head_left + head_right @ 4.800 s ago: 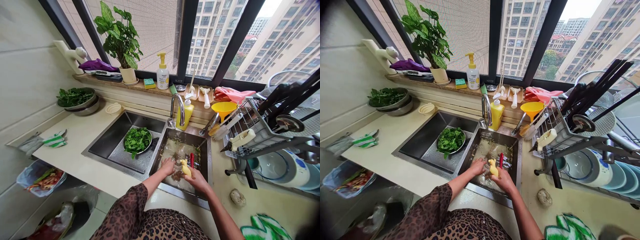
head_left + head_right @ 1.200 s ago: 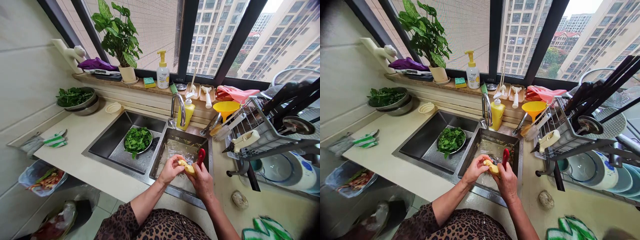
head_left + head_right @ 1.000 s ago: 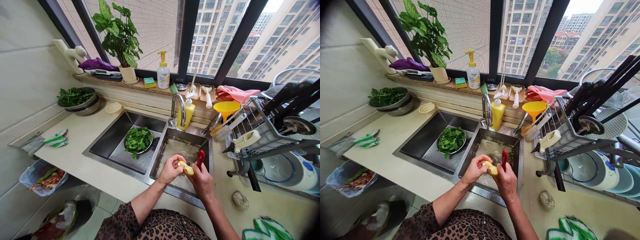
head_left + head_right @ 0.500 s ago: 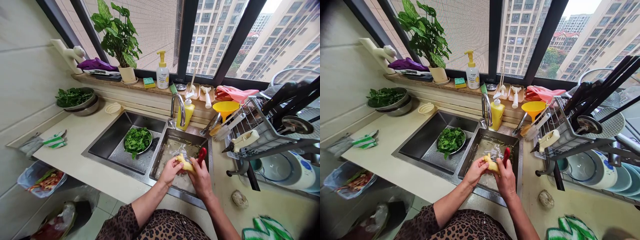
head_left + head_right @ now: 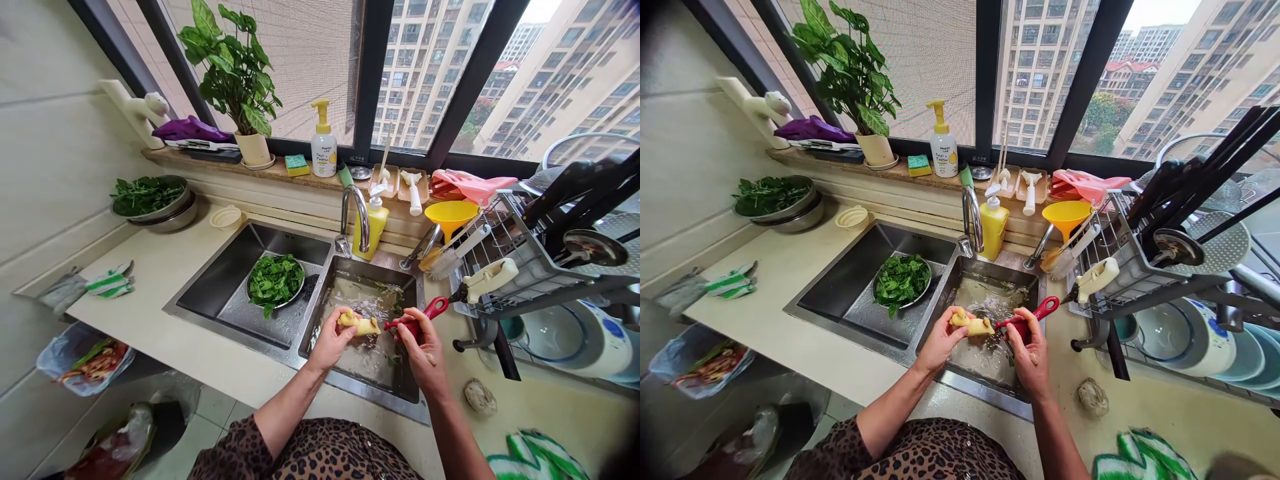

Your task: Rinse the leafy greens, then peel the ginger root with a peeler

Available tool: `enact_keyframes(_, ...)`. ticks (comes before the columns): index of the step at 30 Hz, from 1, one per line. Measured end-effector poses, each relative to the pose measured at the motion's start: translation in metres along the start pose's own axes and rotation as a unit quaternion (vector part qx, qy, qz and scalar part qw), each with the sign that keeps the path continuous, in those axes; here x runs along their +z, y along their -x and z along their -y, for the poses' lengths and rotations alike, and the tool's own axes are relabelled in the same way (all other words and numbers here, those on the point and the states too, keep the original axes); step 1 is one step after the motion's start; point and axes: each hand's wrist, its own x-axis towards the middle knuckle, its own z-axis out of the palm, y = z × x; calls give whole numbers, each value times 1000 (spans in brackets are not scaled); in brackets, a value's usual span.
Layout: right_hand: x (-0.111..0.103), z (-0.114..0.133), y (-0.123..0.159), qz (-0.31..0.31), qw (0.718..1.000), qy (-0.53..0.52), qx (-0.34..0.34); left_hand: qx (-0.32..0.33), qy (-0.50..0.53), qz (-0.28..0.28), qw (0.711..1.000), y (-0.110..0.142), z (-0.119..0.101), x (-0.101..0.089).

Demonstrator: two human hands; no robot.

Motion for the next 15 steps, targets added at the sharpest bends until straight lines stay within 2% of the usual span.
enact_keyframes(4,6,6,-2,-45,999,-14,-18,53,-95,-19,994,6,-11,8)
enact_keyframes(7,3,0,-6,-40,999,0,7,93,-151,-40,983,11,-16,12)
enact_keyframes(11,4,-11,-6,50,992,-18,112,165,-209,-70,961,14,-14,11)
enact_keyframes(15,21,-11,2,131,970,-79,187,242,-280,-37,928,15,-6,9)
